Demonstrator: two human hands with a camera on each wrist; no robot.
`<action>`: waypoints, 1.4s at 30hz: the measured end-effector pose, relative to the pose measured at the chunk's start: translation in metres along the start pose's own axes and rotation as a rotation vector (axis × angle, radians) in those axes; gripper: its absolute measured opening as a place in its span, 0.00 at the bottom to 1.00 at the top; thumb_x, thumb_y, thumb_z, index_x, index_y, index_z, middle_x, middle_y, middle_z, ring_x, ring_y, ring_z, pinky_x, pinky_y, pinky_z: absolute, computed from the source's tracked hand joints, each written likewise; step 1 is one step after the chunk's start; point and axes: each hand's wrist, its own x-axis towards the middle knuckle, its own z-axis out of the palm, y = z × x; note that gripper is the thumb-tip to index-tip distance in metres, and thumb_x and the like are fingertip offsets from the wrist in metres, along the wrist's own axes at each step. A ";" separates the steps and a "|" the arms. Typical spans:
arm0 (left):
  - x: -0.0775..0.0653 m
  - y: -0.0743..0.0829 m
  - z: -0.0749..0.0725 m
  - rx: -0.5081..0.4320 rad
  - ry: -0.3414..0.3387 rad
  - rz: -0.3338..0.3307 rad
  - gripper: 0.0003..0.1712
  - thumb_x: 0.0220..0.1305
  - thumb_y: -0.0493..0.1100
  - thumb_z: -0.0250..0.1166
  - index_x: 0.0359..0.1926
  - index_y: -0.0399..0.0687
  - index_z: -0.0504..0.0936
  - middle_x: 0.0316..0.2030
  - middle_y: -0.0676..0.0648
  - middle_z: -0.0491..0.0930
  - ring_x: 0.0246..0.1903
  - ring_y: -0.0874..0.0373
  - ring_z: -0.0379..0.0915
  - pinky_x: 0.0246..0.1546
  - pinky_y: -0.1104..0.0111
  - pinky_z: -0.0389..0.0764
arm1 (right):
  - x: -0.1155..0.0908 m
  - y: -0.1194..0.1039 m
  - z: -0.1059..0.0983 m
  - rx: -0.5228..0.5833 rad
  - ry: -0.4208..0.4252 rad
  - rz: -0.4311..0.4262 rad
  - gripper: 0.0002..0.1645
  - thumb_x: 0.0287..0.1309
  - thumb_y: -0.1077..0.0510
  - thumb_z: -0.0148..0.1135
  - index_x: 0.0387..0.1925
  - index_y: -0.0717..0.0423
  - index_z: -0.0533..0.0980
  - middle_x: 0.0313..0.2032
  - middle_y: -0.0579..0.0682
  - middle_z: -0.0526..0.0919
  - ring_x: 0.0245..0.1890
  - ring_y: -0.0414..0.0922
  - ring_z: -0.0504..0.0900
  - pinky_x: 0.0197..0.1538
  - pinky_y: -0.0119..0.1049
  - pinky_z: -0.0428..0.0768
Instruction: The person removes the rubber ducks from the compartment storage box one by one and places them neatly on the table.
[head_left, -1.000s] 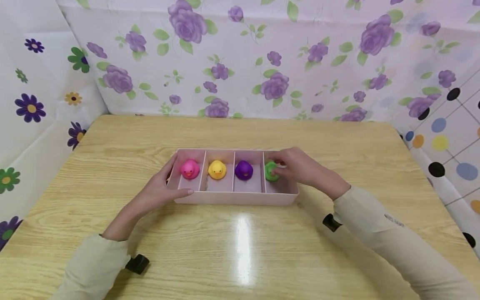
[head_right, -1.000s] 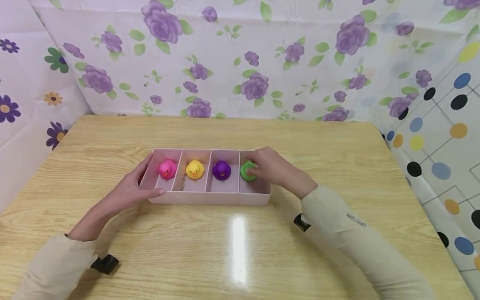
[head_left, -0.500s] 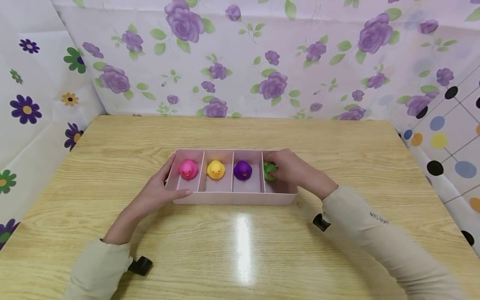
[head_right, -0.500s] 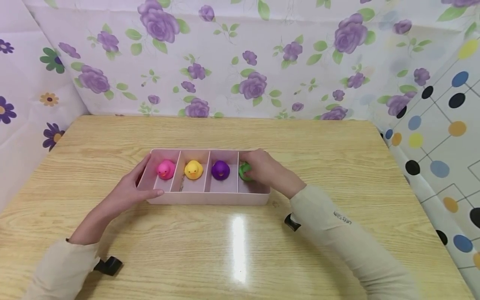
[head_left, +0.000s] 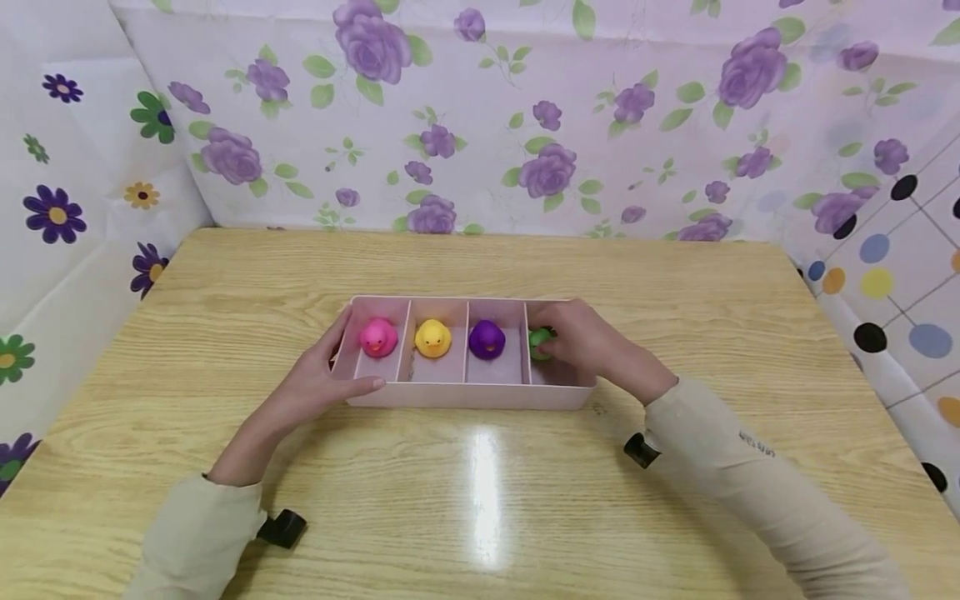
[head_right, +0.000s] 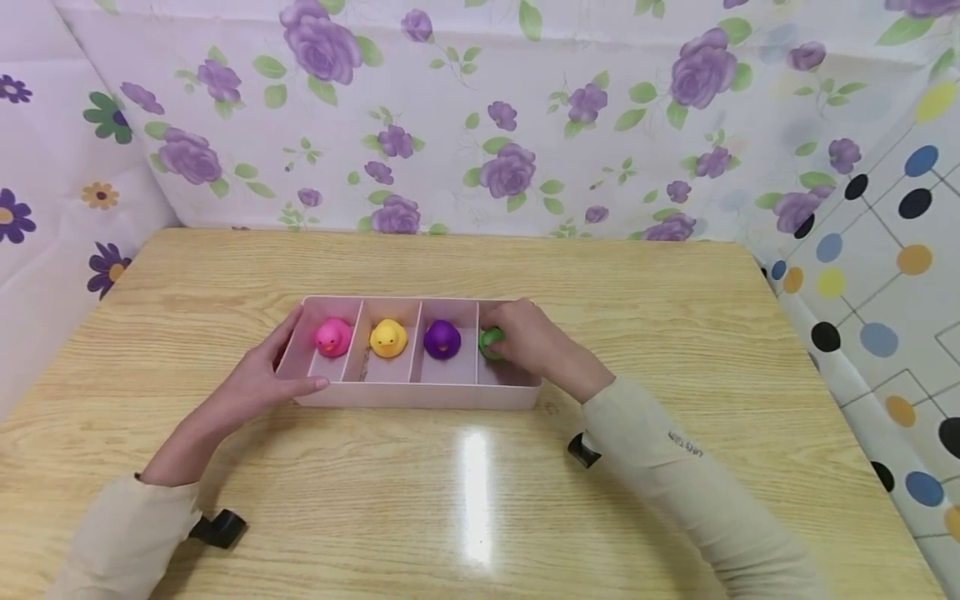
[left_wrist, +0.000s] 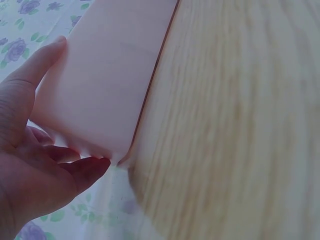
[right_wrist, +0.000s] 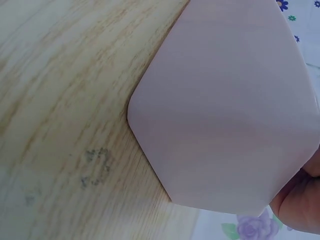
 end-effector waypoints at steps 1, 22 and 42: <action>0.000 0.000 0.000 -0.004 -0.001 0.001 0.64 0.54 0.49 0.74 0.77 0.57 0.35 0.73 0.38 0.49 0.67 0.42 0.50 0.62 0.43 0.57 | 0.000 0.000 0.000 0.000 0.003 0.001 0.10 0.44 0.68 0.74 0.29 0.56 0.81 0.25 0.43 0.79 0.27 0.42 0.75 0.34 0.38 0.76; 0.000 0.000 -0.001 0.000 -0.002 -0.002 0.64 0.55 0.48 0.73 0.77 0.58 0.35 0.74 0.39 0.46 0.69 0.42 0.46 0.63 0.42 0.55 | -0.008 0.001 -0.007 0.088 0.004 -0.025 0.09 0.49 0.65 0.73 0.34 0.58 0.83 0.29 0.44 0.81 0.28 0.42 0.76 0.35 0.37 0.77; -0.001 0.000 -0.001 -0.031 -0.004 -0.004 0.64 0.54 0.48 0.74 0.77 0.59 0.35 0.74 0.39 0.46 0.68 0.42 0.47 0.64 0.43 0.55 | -0.016 0.003 -0.018 0.247 0.008 0.173 0.13 0.49 0.64 0.71 0.40 0.57 0.85 0.35 0.48 0.85 0.36 0.44 0.79 0.42 0.40 0.79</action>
